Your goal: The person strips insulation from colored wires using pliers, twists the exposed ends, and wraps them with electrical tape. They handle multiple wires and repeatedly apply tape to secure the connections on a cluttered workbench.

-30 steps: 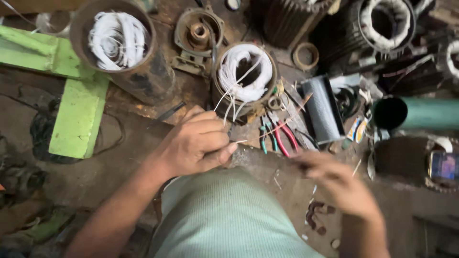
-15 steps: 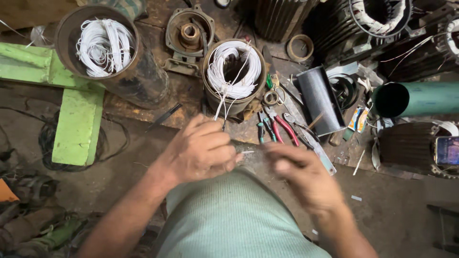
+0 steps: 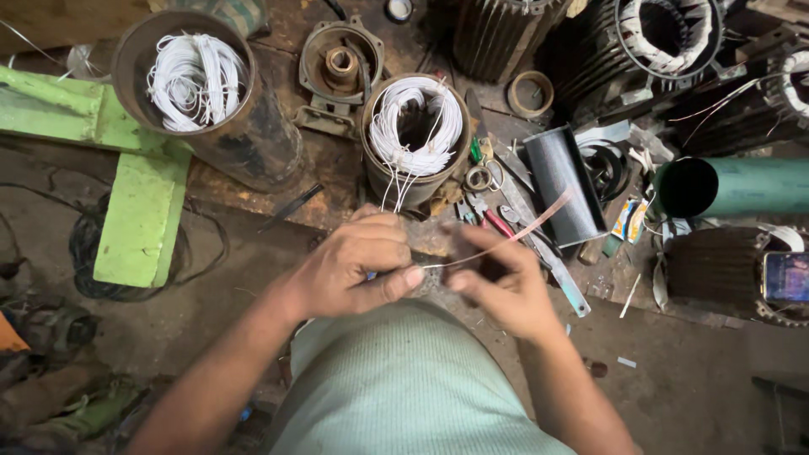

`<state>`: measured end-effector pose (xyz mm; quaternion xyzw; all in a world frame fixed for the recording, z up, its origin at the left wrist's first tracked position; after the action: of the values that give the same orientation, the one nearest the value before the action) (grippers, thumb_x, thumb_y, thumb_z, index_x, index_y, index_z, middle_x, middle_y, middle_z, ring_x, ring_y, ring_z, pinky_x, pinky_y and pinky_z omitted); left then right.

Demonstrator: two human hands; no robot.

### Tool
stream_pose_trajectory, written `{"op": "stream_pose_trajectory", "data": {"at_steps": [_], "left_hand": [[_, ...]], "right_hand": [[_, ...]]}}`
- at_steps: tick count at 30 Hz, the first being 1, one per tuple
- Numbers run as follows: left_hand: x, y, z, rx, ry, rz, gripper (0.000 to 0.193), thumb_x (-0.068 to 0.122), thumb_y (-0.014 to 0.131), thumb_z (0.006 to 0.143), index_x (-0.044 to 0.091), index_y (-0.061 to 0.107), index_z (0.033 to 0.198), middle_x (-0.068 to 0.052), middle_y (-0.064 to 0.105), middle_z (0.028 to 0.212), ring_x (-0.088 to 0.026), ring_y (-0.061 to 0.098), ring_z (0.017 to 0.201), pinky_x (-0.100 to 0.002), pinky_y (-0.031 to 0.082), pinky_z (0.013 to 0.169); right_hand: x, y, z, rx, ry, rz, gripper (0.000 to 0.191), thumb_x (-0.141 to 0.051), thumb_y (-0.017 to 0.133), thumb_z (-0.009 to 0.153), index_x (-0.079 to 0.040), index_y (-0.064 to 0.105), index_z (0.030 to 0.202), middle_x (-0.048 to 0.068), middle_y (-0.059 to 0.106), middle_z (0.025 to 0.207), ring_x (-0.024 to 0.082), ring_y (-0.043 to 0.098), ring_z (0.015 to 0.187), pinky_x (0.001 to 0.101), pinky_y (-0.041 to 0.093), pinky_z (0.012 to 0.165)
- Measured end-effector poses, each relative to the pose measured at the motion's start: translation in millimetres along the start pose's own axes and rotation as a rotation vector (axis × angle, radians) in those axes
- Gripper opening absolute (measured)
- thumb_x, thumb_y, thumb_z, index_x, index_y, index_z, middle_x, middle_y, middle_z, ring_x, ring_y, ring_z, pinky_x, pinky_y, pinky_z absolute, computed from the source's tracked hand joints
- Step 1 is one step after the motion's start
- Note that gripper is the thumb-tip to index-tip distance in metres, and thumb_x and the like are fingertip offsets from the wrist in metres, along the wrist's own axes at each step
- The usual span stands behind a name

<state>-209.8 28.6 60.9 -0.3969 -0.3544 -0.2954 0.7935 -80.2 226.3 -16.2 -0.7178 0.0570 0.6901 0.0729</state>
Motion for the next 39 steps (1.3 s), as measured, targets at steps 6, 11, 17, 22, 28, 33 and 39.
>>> {"op": "stream_pose_trajectory", "data": {"at_steps": [6, 11, 17, 22, 28, 33, 39], "left_hand": [[0.4, -1.6, -10.9, 0.028, 0.026, 0.032, 0.029, 0.025, 0.068, 0.099, 0.009, 0.064, 0.076, -0.005, 0.051, 0.073, -0.024, 0.052, 0.074, -0.038, 0.041, 0.077], [-13.3, -21.6, -32.7, 0.263, -0.177, 0.030, 0.030, 0.023, 0.069, 0.100, 0.006, 0.061, 0.077, -0.003, 0.059, 0.075, -0.021, 0.055, 0.075, -0.036, 0.045, 0.072], [10.6, -76.7, -89.2, 0.763, -0.079, 0.100, 0.018, 0.021, 0.059, 0.112, 0.005, 0.061, 0.103, -0.008, 0.067, 0.093, -0.021, 0.069, 0.097, -0.033, 0.057, 0.089], [21.1, -127.3, -140.9, 1.274, -0.182, 0.040, 0.019, 0.020, 0.062, 0.111, 0.001, 0.063, 0.110, -0.010, 0.070, 0.100, -0.021, 0.070, 0.094, -0.037, 0.058, 0.089], [29.0, -103.7, -143.0, 1.111, 0.005, -0.150, 0.029, 0.031, 0.065, 0.107, 0.004, 0.063, 0.118, -0.012, 0.069, 0.111, -0.019, 0.068, 0.107, -0.036, 0.056, 0.094], [9.6, -57.8, -88.6, 0.596, -0.098, 0.278, 0.044, 0.043, 0.056, 0.103, 0.006, 0.064, 0.126, -0.008, 0.064, 0.132, -0.027, 0.059, 0.132, -0.043, 0.046, 0.114], [-10.8, 6.5, -39.6, 0.246, -0.055, 0.419, 0.026, 0.027, 0.067, 0.102, 0.017, 0.070, 0.125, -0.006, 0.061, 0.146, -0.031, 0.049, 0.145, -0.047, 0.040, 0.120]], "right_hand": [[-18.3, -4.3, -11.8, -0.024, -0.077, -0.106, 0.050, -0.023, 0.079, 0.084, 0.001, 0.071, 0.128, 0.008, 0.073, 0.103, 0.012, 0.066, 0.090, 0.0255, 0.054, 0.078], [-62.6, -111.6, -54.8, 0.229, -0.147, 0.370, 0.020, -0.020, 0.069, 0.097, -0.002, 0.067, 0.105, 0.007, 0.065, 0.081, 0.014, 0.056, 0.061, 0.0270, 0.043, 0.055], [-16.0, -139.5, -66.1, 0.526, -0.046, 0.204, 0.029, -0.008, 0.059, 0.113, 0.003, 0.052, 0.140, 0.007, 0.056, 0.084, 0.012, 0.049, 0.062, 0.0257, 0.040, 0.054], [40.5, -82.0, -43.8, 0.360, 0.124, 0.125, 0.035, -0.003, 0.053, 0.110, 0.012, 0.047, 0.141, 0.010, 0.054, 0.077, 0.014, 0.048, 0.061, 0.0300, 0.040, 0.055], [41.9, -69.2, -27.9, 0.279, 0.163, 0.001, 0.041, -0.007, 0.056, 0.109, 0.011, 0.054, 0.146, 0.010, 0.053, 0.074, 0.015, 0.047, 0.058, 0.0289, 0.037, 0.052], [23.9, -54.5, -21.0, 0.269, 0.191, -0.067, 0.053, -0.013, 0.062, 0.099, 0.001, 0.055, 0.150, 0.005, 0.062, 0.086, 0.012, 0.054, 0.059, 0.0270, 0.041, 0.051], [13.8, -29.3, -17.0, 0.192, 0.285, -0.125, 0.058, -0.014, 0.067, 0.093, -0.005, 0.053, 0.148, 0.003, 0.065, 0.081, 0.011, 0.058, 0.061, 0.0264, 0.047, 0.052]]}}
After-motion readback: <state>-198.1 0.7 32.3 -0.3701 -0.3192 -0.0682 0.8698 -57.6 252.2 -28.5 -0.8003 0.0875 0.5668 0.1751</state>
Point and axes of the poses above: each hand's wrist, its own z-axis towards the middle knuckle, its own y-axis out of the palm, x = y × z, the point moved 4 cm from there along z, towards the middle knuckle
